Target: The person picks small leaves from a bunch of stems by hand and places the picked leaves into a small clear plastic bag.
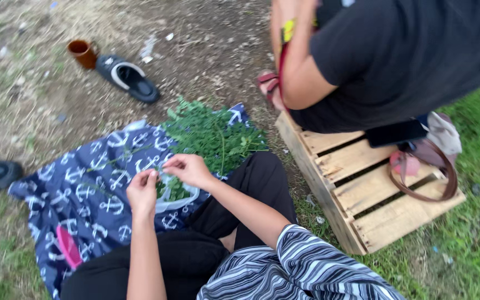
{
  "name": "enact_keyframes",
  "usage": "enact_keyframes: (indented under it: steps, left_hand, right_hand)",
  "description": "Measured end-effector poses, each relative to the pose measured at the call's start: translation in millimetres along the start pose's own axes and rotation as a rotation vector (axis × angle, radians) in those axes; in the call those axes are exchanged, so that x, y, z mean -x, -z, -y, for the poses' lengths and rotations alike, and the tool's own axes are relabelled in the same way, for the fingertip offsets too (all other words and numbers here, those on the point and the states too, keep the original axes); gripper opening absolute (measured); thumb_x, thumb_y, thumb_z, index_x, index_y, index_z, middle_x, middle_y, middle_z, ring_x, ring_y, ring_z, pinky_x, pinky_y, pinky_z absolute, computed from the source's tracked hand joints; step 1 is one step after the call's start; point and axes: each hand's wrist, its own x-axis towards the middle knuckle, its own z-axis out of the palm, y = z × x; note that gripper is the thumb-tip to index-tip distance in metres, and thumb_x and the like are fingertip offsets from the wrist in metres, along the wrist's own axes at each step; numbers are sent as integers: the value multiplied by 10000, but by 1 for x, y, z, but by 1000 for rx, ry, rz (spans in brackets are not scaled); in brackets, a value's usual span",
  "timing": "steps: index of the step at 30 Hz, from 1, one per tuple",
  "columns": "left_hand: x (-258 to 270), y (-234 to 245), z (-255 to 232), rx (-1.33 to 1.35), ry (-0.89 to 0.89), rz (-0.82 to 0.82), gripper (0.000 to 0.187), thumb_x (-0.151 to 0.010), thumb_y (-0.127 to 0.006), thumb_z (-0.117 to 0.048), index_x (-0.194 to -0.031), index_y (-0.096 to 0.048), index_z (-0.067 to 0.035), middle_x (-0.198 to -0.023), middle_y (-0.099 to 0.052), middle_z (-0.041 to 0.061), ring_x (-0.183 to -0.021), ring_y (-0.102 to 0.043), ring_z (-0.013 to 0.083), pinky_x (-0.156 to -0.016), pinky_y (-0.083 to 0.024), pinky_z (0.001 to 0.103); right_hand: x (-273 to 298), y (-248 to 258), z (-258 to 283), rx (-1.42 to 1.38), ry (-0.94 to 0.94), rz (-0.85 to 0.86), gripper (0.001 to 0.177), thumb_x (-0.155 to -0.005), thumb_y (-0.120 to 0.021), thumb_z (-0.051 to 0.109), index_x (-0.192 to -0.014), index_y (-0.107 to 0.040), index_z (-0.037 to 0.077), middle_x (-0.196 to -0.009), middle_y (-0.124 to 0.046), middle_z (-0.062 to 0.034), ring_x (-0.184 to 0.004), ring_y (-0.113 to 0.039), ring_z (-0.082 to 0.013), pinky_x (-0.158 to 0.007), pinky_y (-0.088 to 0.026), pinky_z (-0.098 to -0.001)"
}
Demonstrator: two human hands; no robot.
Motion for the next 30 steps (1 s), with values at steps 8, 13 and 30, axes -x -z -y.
enact_keyframes:
  steps: [8, 13, 30]
  left_hand:
    - [-4, 5, 17, -42, -67, -108, 122, -1001, -691, -61, -1080, -675, 30, -932, -710, 47, -828, -654, 98, -783, -517, 231]
    - [-13, 17, 40, -66, -122, -119, 130, -1001, -685, -124, -1004, -710, 3, -879, -700, 29, -781, -631, 93, -718, -507, 240]
    - [11, -7, -47, -223, -72, -169, 182, -936, -719, -201, -1023, -746, -44, -833, -766, 29, -743, -709, 74, -672, -549, 258]
  right_hand:
    - [-14, 7, -69, -345, -79, -56, 159, -911, -799, 109, -1063, -793, 62, -987, -791, -41, -867, -726, -81, -811, -599, -254]
    - [-14, 16, -105, 299, -119, 100, 245, -869, -811, 172, -1111, -817, 135, -1000, -810, -50, -847, -754, -105, -807, -599, -279]
    - [-41, -27, -41, -363, -253, 293, 328, -995, -660, 145, -1318, -630, 96, -1042, -756, -33, -978, -727, -109, -810, -597, -247]
